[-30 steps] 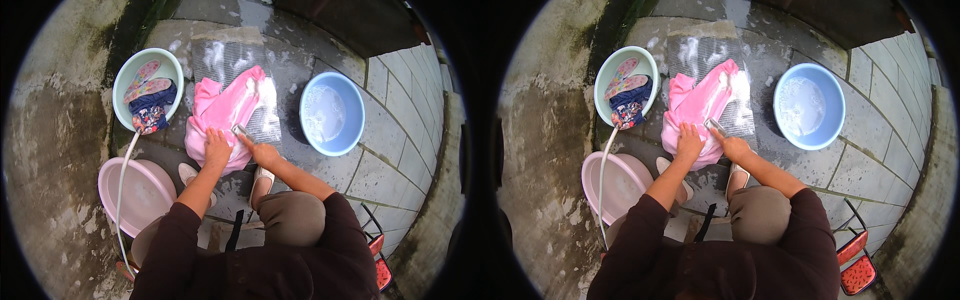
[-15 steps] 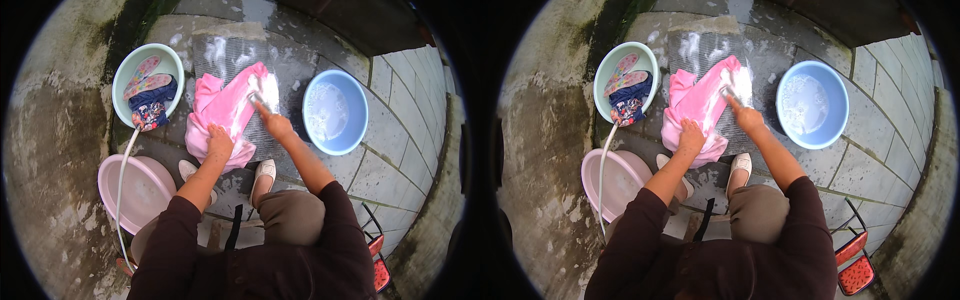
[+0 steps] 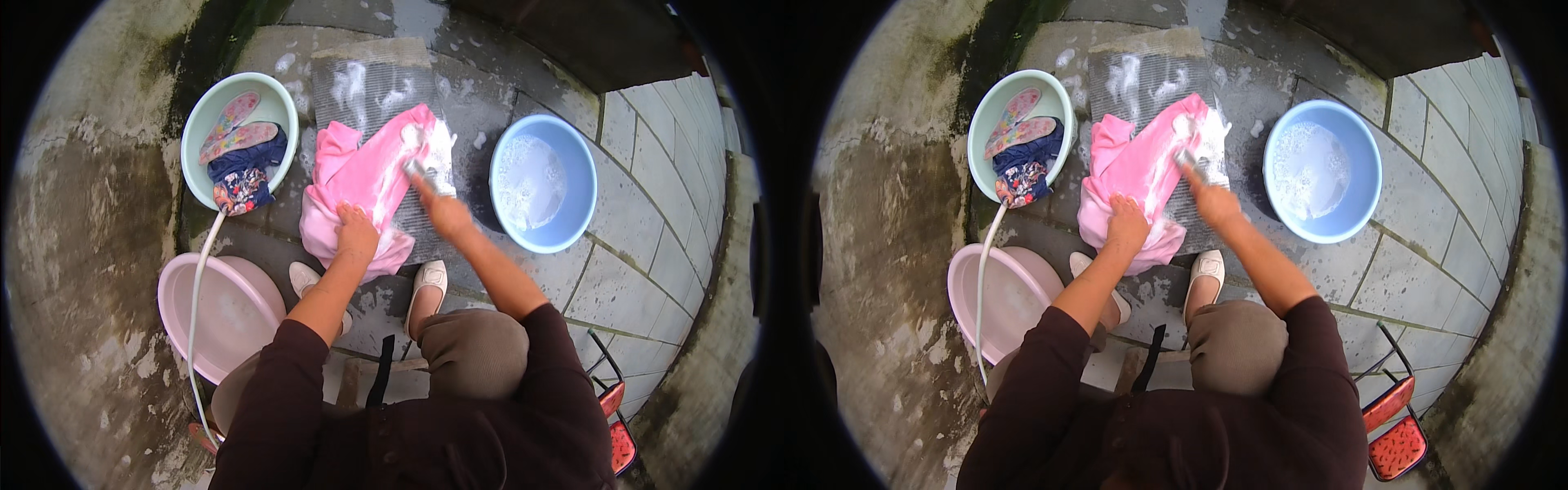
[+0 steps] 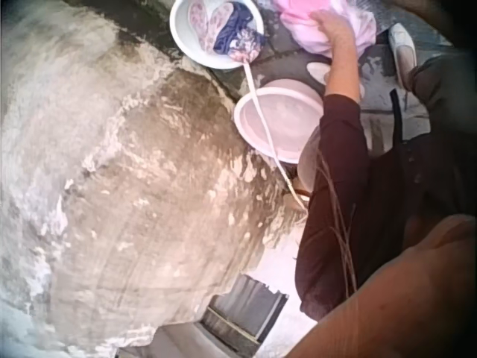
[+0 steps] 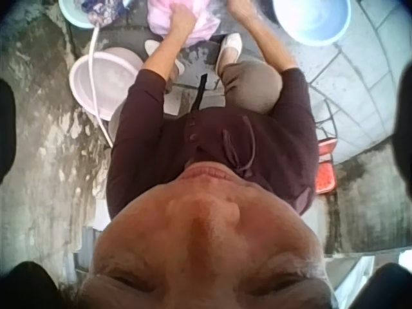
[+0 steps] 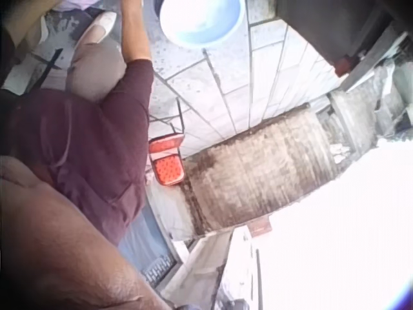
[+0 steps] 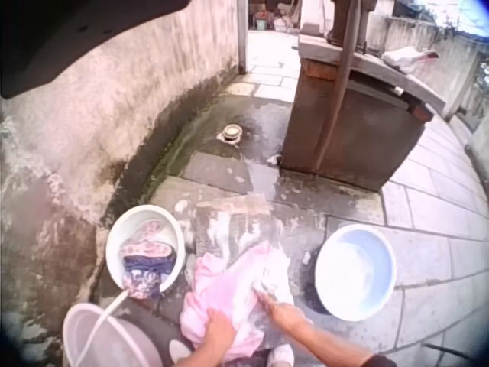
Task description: The person scrubs a pair of slippers and a pink shirt on a washboard using a brush and soapy water. They rinse the slippers and place them in a basin, then continue scrubbing the shirt.
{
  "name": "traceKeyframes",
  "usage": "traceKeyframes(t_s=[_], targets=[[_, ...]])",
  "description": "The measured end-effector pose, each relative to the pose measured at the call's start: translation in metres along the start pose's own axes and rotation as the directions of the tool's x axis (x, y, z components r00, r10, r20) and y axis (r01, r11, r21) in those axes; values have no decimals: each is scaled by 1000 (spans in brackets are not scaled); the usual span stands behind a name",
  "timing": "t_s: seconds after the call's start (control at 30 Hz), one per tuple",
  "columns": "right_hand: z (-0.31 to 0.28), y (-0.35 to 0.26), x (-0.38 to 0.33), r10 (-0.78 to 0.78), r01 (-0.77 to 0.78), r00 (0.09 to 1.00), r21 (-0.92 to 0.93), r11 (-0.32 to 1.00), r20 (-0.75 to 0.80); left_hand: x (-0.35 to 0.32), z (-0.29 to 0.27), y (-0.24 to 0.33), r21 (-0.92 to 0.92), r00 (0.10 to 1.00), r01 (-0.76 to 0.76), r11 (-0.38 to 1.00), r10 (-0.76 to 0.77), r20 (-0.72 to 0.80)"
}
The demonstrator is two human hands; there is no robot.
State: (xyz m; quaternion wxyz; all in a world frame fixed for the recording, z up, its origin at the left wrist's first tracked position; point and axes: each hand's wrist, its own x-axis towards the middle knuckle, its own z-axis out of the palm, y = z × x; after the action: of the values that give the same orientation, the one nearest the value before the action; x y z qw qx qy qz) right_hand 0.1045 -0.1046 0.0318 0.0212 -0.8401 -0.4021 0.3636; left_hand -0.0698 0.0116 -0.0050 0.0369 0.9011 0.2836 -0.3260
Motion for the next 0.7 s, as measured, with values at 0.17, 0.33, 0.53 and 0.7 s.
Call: traceKeyframes(t_s=[0.17, 0.33, 0.53, 0.7], targets=[[1, 6, -7, -115, 121, 988, -58, 991, 100, -5, 1, -4, -126, 1000, 19, 992, -22, -19], [-10, 2, 7, -3, 3, 1000, 23, 1000, -6, -7, 13, -2, -70, 999, 26, 997, -29, -31], [-11, 11, 4, -80, 81, 997, -42, 996, 18, -3, 0, -2, -77, 1000, 8, 997, -10, -28], [-10, -10, 8, 10, -7, 998, -37, 999, 63, 1, 14, -5, -66, 997, 47, 997, -50, -53]])
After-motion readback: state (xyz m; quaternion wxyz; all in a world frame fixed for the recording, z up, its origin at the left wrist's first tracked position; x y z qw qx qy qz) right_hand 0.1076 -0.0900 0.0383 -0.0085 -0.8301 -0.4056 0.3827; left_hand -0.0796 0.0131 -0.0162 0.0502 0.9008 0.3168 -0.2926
